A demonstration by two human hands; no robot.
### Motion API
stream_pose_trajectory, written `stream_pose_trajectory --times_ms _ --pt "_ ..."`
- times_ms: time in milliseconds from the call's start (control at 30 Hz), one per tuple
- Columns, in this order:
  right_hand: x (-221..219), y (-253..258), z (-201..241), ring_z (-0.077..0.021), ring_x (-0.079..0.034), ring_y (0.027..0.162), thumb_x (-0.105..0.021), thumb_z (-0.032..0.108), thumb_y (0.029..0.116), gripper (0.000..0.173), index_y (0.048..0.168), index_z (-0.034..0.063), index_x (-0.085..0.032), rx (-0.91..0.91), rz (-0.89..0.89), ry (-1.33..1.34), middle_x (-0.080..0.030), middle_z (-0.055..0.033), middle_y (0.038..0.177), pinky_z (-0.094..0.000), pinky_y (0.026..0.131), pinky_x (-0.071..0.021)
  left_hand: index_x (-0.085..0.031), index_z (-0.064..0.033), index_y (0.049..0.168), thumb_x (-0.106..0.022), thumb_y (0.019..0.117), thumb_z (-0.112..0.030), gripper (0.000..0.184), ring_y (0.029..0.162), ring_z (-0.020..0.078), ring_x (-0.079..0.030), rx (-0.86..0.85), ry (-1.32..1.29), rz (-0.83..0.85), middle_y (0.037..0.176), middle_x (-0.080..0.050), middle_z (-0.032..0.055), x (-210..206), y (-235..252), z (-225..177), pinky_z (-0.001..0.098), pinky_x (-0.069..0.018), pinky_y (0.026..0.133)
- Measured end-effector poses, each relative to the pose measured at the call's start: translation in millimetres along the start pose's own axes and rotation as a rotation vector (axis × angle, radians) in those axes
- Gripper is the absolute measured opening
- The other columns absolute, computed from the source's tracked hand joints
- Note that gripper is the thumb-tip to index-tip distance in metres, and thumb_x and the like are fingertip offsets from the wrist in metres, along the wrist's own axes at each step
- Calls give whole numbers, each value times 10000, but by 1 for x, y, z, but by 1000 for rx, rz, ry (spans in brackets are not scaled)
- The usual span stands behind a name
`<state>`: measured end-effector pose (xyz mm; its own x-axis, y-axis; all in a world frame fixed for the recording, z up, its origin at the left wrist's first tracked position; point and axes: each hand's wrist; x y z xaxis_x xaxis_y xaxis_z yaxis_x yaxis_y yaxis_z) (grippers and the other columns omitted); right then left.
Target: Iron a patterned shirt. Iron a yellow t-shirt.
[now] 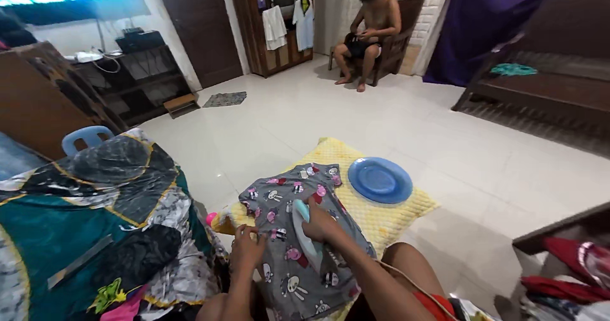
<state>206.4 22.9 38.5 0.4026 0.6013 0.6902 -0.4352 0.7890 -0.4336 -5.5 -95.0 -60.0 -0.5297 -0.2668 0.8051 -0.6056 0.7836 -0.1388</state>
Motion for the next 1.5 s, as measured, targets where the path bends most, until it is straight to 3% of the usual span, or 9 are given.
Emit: stream_pose_trajectory --times_ms 67,167,267,433,567,800,1133,1333,1500 --pt "12 -9 -26 -363 -712 962 -724 229 904 742 1546 183 -355 75 77 76 -684 -212 1151 -594 836 -586 -693 -161 1258 -733 914 -443 446 1201 394 -634 0 11 29 1538 -494 117 5 -1 1 628 -547 915" --pt "56 -28 -59 -257 -685 709 -720 233 949 594 1475 118 -468 133 117 298 -684 -175 1013 -454 665 -612 -696 -142 1247 -733 921 -423 432 1167 380 -657 -12 4 40 1523 -512 117 11 2 3 627 -548 908" --pt "110 -44 -74 -228 -662 623 -715 215 949 630 1509 128 -438 133 -63 360 -687 -161 922 -414 600 -602 -708 -132 1222 -728 926 -405 403 1160 365 -661 -29 -11 46 1465 -565 124 15 6 6 618 -550 913" --pt "179 3 -104 -351 -715 904 -737 132 899 736 1537 105 -372 -9 -494 257 -661 -246 1189 -541 799 -611 -704 -120 1239 -713 939 -390 404 1158 361 -661 -19 -26 63 1393 -619 132 25 7 7 623 -534 936" --pt "199 42 -136 -411 -701 1003 -759 117 871 767 1537 81 -381 -149 -623 243 -655 -281 1214 -603 864 -580 -697 -132 1257 -701 945 -415 421 1195 346 -649 6 -28 61 1394 -623 123 26 1 7 617 -524 963" --pt "214 54 -162 -415 -698 991 -776 125 866 739 1513 64 -425 -172 -569 249 -649 -287 1226 -603 870 -573 -722 -128 1197 -713 938 -390 368 1258 330 -616 -10 -12 27 1447 -583 117 18 2 7 595 -528 983" --pt "222 63 -179 -399 -701 997 -784 174 880 725 1508 72 -435 -172 -477 189 -649 -279 1225 -592 881 -575 -740 -130 1142 -752 906 -376 341 1140 413 -649 41 8 -97 1406 -585 167 4 6 -1 646 -542 880" --pt "224 50 -167 -416 -675 1108 -722 319 960 684 1521 61 -427 -198 -444 45 -652 -275 1251 -609 955 -537 -632 -71 1347 -647 956 -442 539 1304 494 -532 -79 152 -291 1446 -534 267 16 60 -15 723 -439 983" --pt "213 -6 -124 -562 -561 1236 -722 344 948 674 1496 30 -486 -104 -624 -174 -533 -374 1379 -724 973 -478 -439 -78 1548 -555 1007 -493 692 1460 453 -393 -147 173 -157 1579 -424 226 33 116 -44 736 -347 1099"
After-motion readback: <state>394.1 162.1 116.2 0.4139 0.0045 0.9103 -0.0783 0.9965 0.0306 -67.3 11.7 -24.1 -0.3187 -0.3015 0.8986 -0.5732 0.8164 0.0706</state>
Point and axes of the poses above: each hand's wrist, its own y-axis towards the middle knuckle, its own x-axis out of the back of the hand, z = x × y
